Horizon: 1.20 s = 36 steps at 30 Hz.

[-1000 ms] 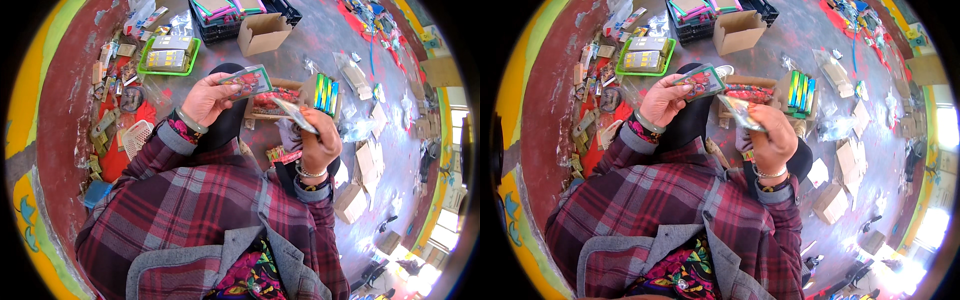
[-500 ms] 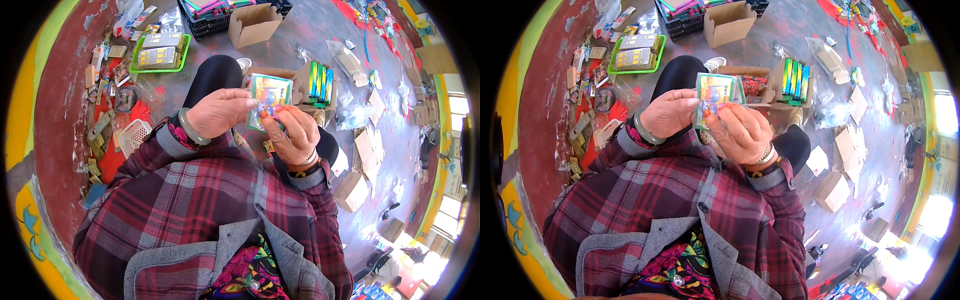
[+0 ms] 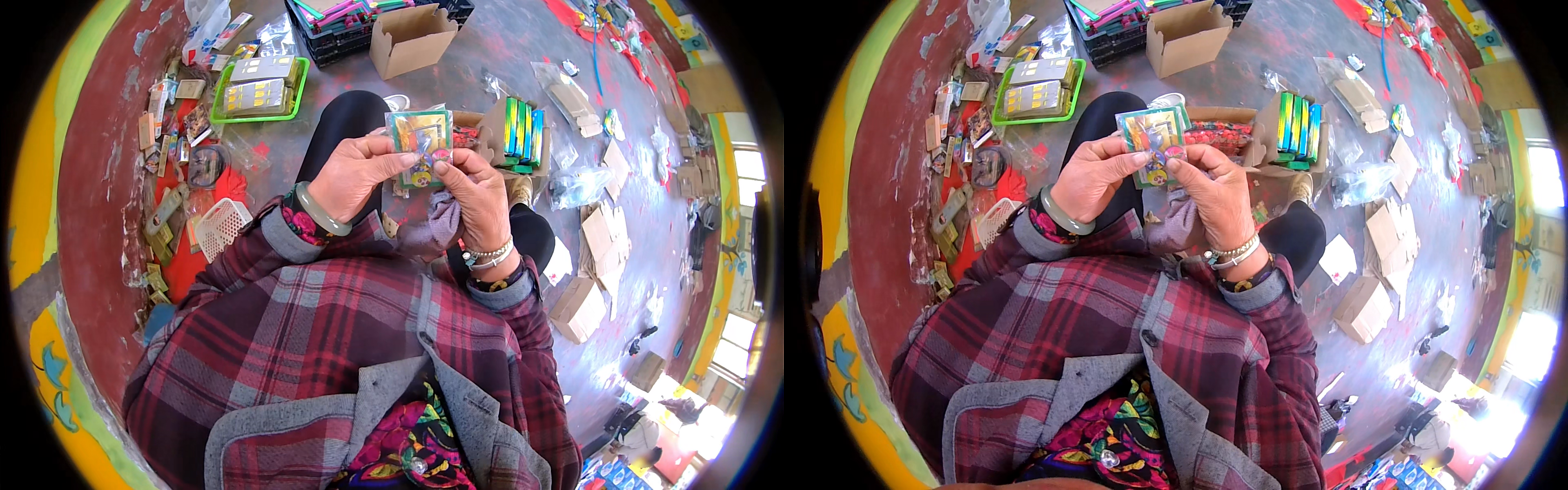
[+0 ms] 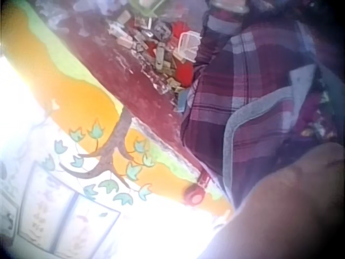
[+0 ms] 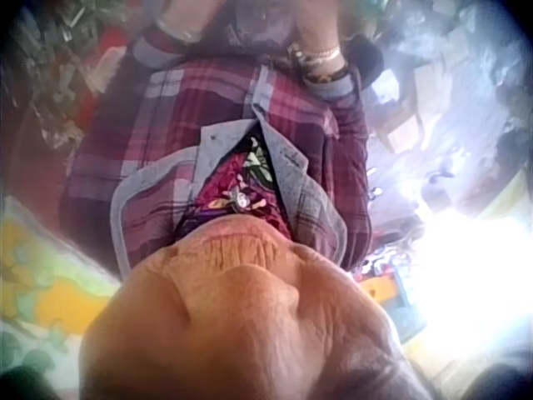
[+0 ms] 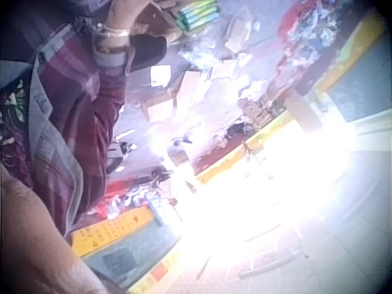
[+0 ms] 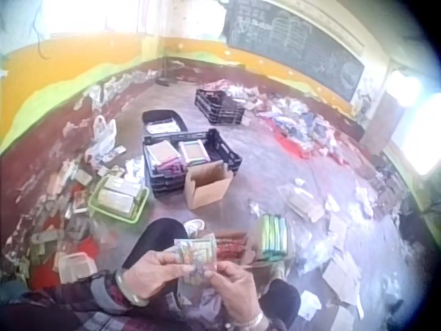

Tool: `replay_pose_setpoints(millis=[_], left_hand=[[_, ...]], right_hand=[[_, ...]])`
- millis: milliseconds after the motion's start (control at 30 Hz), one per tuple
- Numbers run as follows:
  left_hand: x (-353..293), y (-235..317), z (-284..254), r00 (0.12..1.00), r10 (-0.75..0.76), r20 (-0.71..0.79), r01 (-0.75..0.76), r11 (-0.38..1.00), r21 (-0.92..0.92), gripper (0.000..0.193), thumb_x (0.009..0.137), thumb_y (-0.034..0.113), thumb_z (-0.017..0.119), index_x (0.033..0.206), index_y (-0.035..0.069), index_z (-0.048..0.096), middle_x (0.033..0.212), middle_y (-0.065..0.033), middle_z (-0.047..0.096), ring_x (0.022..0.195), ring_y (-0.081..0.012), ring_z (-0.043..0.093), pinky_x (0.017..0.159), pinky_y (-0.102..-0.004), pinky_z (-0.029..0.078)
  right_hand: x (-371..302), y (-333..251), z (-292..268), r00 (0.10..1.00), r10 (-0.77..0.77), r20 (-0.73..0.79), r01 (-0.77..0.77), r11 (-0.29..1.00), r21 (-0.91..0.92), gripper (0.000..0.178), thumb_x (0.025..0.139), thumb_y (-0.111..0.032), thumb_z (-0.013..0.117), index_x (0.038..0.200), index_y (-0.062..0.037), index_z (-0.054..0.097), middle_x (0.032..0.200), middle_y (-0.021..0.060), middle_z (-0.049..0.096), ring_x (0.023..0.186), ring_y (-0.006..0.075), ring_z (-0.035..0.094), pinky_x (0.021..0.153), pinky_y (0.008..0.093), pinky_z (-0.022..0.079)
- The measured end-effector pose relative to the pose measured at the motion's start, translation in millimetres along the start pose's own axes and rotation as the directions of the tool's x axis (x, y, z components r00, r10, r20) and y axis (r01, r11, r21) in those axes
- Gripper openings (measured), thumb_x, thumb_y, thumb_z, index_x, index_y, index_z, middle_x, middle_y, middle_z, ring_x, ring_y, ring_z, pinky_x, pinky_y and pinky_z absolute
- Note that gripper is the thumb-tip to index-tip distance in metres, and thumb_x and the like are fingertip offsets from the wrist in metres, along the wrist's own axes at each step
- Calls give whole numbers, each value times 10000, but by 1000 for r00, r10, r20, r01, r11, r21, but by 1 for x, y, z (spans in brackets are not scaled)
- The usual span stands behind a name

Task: The person sits on the floor and sorts small packaged items from a cardboard box. They pick up each item, wipe it with a cloth, and place it back into the box. The person handles items one at a time, including colorful packages and small cards.

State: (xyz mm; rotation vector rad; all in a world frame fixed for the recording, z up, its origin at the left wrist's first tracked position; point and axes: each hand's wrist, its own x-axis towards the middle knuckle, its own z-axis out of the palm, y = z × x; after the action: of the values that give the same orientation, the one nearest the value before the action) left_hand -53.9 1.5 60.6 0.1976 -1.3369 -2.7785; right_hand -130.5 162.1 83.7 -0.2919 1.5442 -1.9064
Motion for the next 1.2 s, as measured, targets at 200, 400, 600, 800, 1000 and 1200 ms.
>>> replay_pose_setpoints(millis=[200, 400, 600, 800, 1000, 1200], left_hand=[[1, -4, -2, 997, -66, 26, 67, 997, -28, 333, 823, 30, 592, 1139, -37, 509, 1102, -82, 573, 1011, -157, 545, 907, -308, 417], [0, -7, 2, 1000, -11, 20, 11, 1000, 12, 319, 822, 13, 588, 1132, -26, 519, 1083, -80, 584, 993, -155, 557, 898, -303, 427], [1, -8, 6, 999, 38, -2, -38, 999, 22, 279, 840, 30, 571, 1110, -29, 536, 1069, -80, 591, 990, -152, 558, 892, -301, 426], [3, -12, -2, 994, 58, -91, -61, 998, -24, 238, 868, 75, 544, 1085, -23, 552, 1043, -77, 602, 973, -145, 559, 874, -293, 418], [3, -9, 4, 994, 62, -88, -79, 978, -192, 253, 915, 139, 487, 1101, -25, 533, 1025, -73, 595, 916, -128, 566, 822, -272, 450], [7, -13, 1, 994, 62, -92, -79, 978, -194, 249, 917, 118, 475, 1111, -28, 527, 1045, -81, 588, 941, -147, 563, 845, -292, 445]], right_hand=[[0, 2, 2, 1000, 7, -16, -8, 999, -46, 126, 810, -111, 635, 864, 2, 617, 789, -12, 588, 727, 42, 504, 645, 188, 409], [1, 8, 1, 985, -171, 6, 165, 944, -286, 170, 826, -153, 629, 864, 13, 615, 752, -16, 583, 707, 42, 489, 636, 193, 405], [2, 13, 1, 981, -193, -11, 184, 952, -245, 170, 826, -153, 631, 874, 10, 618, 757, -13, 589, 697, 38, 487, 630, 193, 405], [-1, 9, 4, 997, -19, 69, 28, 991, -131, 155, 815, -122, 636, 909, 1, 624, 792, 9, 619, 708, 45, 540, 637, 188, 427], [-1, 8, 2, 1000, -10, 30, 15, 985, -170, 152, 827, -114, 605, 922, 3, 616, 773, 26, 622, 703, 70, 556, 642, 209, 442], [3, 15, -4, 998, -23, 51, 29, 994, -110, 145, 840, -109, 582, 934, -2, 611, 786, 25, 619, 712, 74, 556, 655, 213, 441]])
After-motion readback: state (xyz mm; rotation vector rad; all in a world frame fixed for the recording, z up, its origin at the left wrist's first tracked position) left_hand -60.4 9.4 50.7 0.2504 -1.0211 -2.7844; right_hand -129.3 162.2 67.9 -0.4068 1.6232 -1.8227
